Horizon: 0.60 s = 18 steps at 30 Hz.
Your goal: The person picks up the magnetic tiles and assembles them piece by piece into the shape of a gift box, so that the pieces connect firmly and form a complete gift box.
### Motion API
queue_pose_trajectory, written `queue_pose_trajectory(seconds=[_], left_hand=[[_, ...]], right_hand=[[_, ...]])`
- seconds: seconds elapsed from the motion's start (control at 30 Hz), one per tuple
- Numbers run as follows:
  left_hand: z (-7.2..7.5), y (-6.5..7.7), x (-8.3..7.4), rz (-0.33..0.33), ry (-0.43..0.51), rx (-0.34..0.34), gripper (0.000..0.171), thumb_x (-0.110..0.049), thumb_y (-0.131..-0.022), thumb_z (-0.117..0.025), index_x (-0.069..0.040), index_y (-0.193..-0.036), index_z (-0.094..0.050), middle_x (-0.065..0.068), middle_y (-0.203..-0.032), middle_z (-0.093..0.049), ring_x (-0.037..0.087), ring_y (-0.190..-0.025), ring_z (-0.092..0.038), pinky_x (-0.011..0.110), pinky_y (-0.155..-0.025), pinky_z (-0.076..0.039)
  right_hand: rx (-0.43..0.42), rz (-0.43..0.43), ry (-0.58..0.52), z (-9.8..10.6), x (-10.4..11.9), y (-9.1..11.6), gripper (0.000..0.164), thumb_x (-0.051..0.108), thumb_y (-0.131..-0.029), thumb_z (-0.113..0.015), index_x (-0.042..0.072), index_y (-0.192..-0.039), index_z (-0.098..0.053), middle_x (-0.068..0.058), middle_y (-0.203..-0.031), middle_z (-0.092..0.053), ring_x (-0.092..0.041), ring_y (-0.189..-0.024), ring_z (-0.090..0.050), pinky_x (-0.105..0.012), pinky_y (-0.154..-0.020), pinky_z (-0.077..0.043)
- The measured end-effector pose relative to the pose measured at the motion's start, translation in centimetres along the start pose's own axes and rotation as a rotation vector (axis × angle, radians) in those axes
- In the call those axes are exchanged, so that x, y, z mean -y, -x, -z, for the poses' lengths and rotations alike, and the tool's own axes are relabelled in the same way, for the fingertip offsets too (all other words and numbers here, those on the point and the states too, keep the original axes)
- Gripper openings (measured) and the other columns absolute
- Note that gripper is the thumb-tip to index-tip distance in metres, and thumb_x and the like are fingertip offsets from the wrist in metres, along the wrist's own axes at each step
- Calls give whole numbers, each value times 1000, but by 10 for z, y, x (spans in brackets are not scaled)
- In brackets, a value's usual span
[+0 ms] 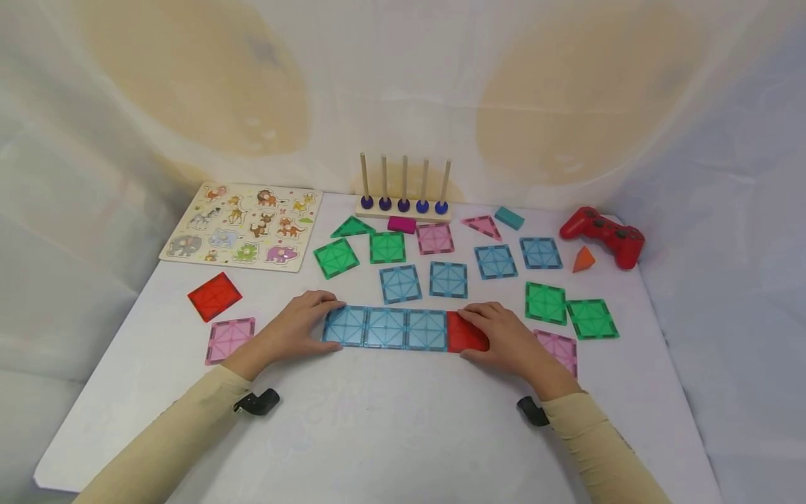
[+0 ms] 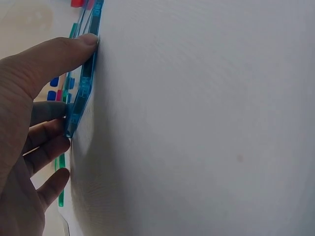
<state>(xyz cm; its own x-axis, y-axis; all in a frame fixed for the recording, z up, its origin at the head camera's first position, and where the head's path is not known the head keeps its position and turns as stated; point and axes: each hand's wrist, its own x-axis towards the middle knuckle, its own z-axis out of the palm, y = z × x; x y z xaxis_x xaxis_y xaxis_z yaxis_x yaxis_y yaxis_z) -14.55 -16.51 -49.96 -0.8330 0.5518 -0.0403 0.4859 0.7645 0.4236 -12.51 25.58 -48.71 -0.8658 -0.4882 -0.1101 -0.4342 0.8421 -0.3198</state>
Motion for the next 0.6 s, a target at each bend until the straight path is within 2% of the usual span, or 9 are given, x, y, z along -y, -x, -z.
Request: queue_pose_trajectory(seconds=[0.6], left_hand=[[-1, -4, -3, -11, -9, -8, 77, -50, -81, -84, -13, -144, -58, 6, -140, -53, 24, -129, -48, 47, -111, -41]], right_hand=[[11, -23, -19, 4, -5, 2, 82, 35, -78, -88, 12, -149, -53, -15, -146, -51, -38, -133, -44, -55, -90, -57]])
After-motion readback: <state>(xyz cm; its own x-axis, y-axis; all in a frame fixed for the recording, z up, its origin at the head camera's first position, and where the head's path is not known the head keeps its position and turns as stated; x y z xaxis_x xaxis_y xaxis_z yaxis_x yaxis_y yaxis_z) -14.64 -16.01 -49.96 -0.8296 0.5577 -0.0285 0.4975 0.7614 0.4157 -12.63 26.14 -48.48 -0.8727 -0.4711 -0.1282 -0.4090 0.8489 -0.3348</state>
